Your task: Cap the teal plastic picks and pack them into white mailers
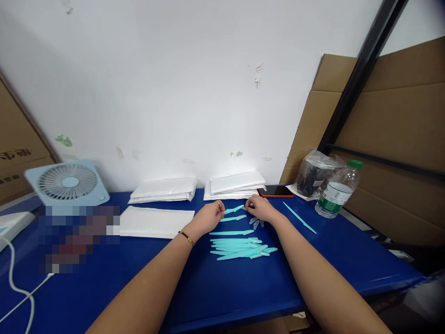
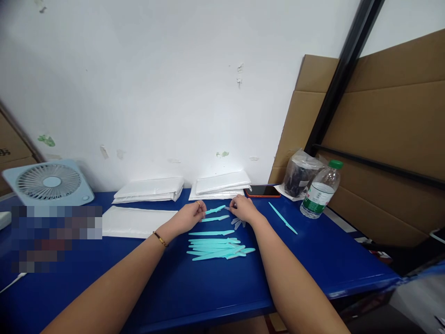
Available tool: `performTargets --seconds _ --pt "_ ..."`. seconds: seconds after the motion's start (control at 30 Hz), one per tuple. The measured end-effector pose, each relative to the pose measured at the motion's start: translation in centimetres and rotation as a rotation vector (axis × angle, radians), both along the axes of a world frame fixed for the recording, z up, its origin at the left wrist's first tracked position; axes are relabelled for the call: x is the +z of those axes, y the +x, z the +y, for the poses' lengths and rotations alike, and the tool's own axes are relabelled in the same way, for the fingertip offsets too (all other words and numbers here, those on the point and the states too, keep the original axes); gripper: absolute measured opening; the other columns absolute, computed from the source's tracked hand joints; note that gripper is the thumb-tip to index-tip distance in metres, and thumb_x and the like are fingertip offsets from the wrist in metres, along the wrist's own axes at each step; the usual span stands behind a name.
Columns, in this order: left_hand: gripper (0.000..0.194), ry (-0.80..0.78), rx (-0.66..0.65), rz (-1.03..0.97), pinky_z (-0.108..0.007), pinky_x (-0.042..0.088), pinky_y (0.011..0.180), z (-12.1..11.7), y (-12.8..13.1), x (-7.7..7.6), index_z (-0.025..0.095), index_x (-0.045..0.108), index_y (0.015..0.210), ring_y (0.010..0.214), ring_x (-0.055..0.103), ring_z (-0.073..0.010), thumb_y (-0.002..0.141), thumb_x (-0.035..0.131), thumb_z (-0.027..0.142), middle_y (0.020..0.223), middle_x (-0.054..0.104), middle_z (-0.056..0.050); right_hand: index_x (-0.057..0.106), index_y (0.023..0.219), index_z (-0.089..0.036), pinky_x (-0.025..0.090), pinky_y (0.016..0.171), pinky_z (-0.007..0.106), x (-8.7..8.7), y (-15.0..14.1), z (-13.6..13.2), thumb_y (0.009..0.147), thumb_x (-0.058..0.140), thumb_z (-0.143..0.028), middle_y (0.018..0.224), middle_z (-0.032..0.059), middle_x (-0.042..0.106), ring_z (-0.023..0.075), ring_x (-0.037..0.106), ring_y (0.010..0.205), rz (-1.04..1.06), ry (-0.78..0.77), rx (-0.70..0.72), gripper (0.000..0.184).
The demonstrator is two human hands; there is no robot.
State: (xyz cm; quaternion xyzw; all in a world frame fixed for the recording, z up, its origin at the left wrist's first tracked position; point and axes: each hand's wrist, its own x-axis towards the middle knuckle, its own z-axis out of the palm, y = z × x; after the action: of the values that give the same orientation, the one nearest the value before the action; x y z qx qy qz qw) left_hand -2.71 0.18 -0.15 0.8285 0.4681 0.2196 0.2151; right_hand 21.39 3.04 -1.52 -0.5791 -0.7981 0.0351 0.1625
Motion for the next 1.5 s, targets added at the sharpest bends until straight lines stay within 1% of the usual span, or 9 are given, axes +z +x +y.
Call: performTargets --seconds 0.1,0.17,0.3,0.4,0.57,0.83,1.07,1.33,1.5 --pt "0.018 0.045 0.033 0.008 -0.023 0.04 0.062 0.5 -0.3 -0.3 0.019 0.054 0.087 0.068 0.057 -0.0136 0.085 0.037 0.025 0.076 0.062 -0.001 0.063 0.08 -0.02 0.037 0.073 0.028 -0.2 0.2 0.0 0.078 0.056 -0.03 0.09 0.005 0.06 0.0188 0.056 0.085 0.003 -0.019 0.017 0.013" --pt "0.024 0.093 0.032 0.035 -0.025 0.04 0.066 0.6 -0.5 -0.2 0.019 0.055 0.085 0.071 0.056 -0.0151 0.087 0.035 0.031 0.078 0.062 -0.002 0.062 0.08 -0.02 0.037 0.075 0.029 -0.2 0.1 0.0 0.079 0.055 -0.031 0.091 0.0057 0.06 0.0197 0.056 0.087 -0.005 -0.017 0.019 0.013" --pt "0.036 0.125 -0.061 0.042 -0.025 0.04 0.074 0.5 -0.6 0.0 0.019 0.06 0.083 0.081 0.056 -0.0169 0.087 0.036 0.045 0.084 0.063 -0.003 0.061 0.079 -0.019 0.038 0.075 0.029 -0.1 0.0 -0.2 0.079 0.055 -0.031 0.091 0.0069 0.061 0.02 0.057 0.086 0.006 -0.027 0.032 0.014" --pt "0.04 0.12 -0.145 0.044 -0.024 0.039 0.082 0.7 -0.6 0.0 0.02 0.064 0.08 0.09 0.055 -0.017 0.09 0.03 0.04 0.087 0.065 -0.003 0.06 0.078 -0.018 0.039 0.068 0.026 -0.2 -0.1 -0.2 0.078 0.056 -0.028 0.086 0.0064 0.062 0.0177 0.057 0.079 0.069 -0.054 0.046 0.01" --pt "0.04 0.112 -0.096 0.081 -0.024 0.04 0.081 1.0 -0.8 -0.1 0.019 0.065 0.084 0.088 0.057 -0.017 0.09 0.031 0.038 0.091 0.065 -0.004 0.06 0.078 -0.017 0.038 0.055 0.022 -0.2 0.0 -0.3 0.076 0.059 -0.021 0.069 0.0024 0.061 0.0126 0.055 0.061 0.244 -0.131 0.079 0.004" --pt "0.037 0.138 -0.063 0.119 -0.025 0.04 0.081 0.8 -0.9 0.2 0.019 0.066 0.081 0.088 0.056 -0.0172 0.089 0.032 0.034 0.091 0.065 -0.004 0.062 0.084 -0.016 0.035 0.053 0.022 1.4 -0.1 -1.2 0.076 0.058 -0.043 0.064 -0.0009 0.051 0.0097 0.046 0.056 0.581 -0.212 0.267 0.029" --pt "0.037 0.148 -0.063 0.108 -0.025 0.04 0.081 1.0 -1.0 0.0 0.02 0.065 0.079 0.087 0.057 -0.0168 0.089 0.032 0.033 0.09 0.066 -0.003 0.061 0.084 -0.015 0.032 0.051 0.021 1.7 0.2 -1.3 0.074 0.058 -0.046 0.063 -0.0018 0.049 0.0091 0.042 0.055 0.596 -0.208 0.248 0.033" --pt "0.033 0.168 -0.077 0.169 -0.024 0.041 0.076 0.7 -0.6 -0.2 0.021 0.067 0.084 0.084 0.058 -0.0167 0.088 0.037 0.034 0.089 0.065 -0.003 0.064 0.085 -0.017 0.038 0.054 0.023 1.4 -1.7 -1.8 0.076 0.057 -0.035 0.065 -0.0003 0.054 0.0107 0.048 0.059 0.535 -0.191 0.323 0.021" --pt "0.029 0.223 0.042 0.234 -0.028 0.041 0.079 0.2 -0.1 0.1 0.022 0.065 0.096 0.092 0.056 -0.0191 0.086 0.043 0.038 0.098 0.062 -0.005 0.066 0.085 -0.018 0.042 0.06 0.024 1.6 -1.2 -1.8 0.075 0.058 -0.028 0.074 0.0015 0.059 0.0117 0.053 0.065 0.456 -0.14 0.283 0.016"
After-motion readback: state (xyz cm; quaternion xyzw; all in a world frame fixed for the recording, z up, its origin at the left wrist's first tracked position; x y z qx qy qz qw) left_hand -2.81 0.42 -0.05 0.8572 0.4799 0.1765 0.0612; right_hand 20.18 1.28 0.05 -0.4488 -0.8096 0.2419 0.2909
